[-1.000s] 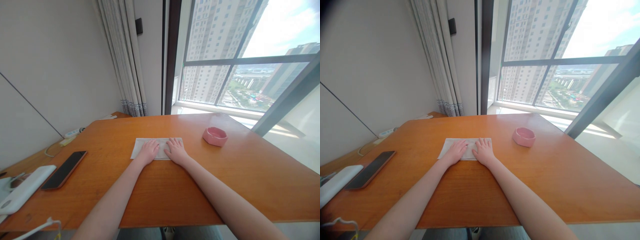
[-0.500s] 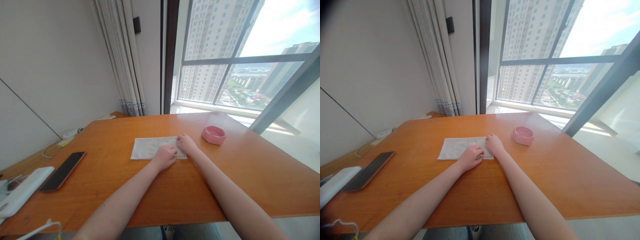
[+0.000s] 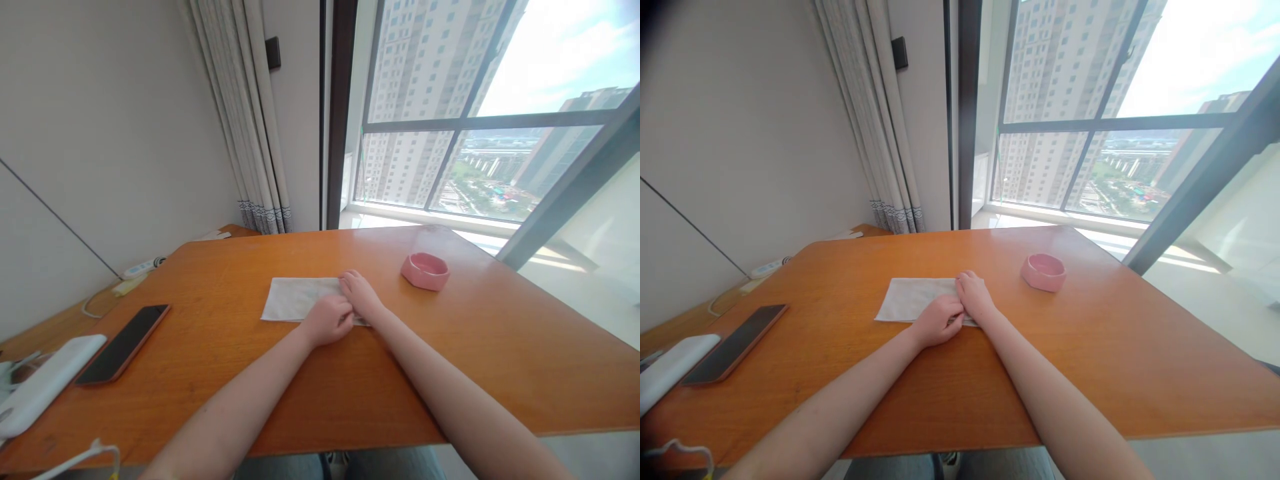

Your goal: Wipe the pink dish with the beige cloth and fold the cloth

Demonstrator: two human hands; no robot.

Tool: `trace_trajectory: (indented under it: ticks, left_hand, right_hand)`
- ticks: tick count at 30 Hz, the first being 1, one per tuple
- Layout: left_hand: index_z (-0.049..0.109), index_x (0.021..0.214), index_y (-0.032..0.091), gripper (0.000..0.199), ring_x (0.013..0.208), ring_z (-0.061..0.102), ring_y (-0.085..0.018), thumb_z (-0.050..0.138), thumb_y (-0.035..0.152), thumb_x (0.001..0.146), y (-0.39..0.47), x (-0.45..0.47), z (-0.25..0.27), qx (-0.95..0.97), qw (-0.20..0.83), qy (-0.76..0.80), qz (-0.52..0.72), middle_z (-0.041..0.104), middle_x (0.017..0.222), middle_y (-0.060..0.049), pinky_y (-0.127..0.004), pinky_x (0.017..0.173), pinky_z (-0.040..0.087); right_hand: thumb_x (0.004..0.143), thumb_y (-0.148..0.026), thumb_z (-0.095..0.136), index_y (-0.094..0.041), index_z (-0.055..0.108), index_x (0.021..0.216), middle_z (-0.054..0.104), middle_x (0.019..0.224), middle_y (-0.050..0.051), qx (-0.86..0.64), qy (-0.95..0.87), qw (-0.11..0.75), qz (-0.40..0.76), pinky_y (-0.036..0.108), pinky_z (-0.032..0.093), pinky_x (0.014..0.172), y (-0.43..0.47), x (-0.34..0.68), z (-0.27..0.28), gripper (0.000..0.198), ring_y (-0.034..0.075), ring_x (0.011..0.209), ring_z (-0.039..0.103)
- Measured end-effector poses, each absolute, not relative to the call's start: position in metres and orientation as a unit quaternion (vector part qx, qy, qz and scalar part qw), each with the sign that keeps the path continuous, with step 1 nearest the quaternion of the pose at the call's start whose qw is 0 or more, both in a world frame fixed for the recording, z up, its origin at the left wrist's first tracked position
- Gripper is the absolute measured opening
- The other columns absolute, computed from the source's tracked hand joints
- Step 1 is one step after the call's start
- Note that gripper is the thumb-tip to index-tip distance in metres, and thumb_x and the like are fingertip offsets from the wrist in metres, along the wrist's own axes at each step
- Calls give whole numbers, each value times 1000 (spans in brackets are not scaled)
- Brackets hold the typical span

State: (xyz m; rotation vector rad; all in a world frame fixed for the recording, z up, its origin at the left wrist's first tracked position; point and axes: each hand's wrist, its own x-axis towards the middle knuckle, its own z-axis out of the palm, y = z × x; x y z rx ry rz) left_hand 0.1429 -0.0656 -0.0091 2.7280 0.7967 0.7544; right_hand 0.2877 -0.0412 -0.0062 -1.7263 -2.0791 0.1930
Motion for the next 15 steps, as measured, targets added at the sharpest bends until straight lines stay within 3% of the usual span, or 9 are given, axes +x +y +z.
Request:
trace_trajectory:
  ticks: [3, 5, 8, 11, 15]
  left_hand:
    - [59, 80, 17, 32, 81, 55, -18, 29, 24, 89, -51, 124, -6, 856, 81, 412, 302, 61, 81, -8, -32, 77, 43]
    - [59, 103, 17, 36, 103, 54, -20, 27, 28, 91, -36, 108, -8, 825, 72, 480, 289, 62, 107, -11, -36, 91, 40]
    - [46, 130, 22, 44, 134, 31, -26, 32, 37, 91, -15, 86, -20, 829, 77, 527, 169, 41, 143, -9, -47, 108, 23]
    - [40, 137, 24, 50, 139, 20, -28, 28, 41, 92, -3, 68, -30, 808, 80, 577, 86, 28, 151, -8, -50, 111, 14]
    - [38, 138, 21, 51, 138, 23, -31, 27, 40, 91, -4, 49, -28, 725, 40, 684, 71, 28, 150, -14, -54, 108, 18]
  right_hand:
    - [95, -34, 27, -15, 45, 131, 44, 139, 12, -625, -759, 168, 74, 31, 25, 105, -42, 276, -20, 45, 19, 129, 36]
    - [93, -46, 29, -17, 37, 139, 34, 147, 10, -627, -767, 122, 67, 39, 18, 110, -42, 271, -26, 55, 26, 136, 26]
    - [91, -54, 25, -19, 31, 143, 25, 151, 7, -626, -774, 73, 62, 43, 11, 111, -43, 271, -28, 63, 30, 139, 18]
    - [90, -57, 21, -18, 26, 145, 21, 153, 6, -651, -754, 52, 70, 45, 9, 111, -44, 275, -25, 67, 30, 140, 14]
    - [88, -61, 19, -13, 18, 147, 15, 154, 9, -724, -683, 43, 90, 51, 7, 111, -43, 284, -23, 76, 32, 141, 8]
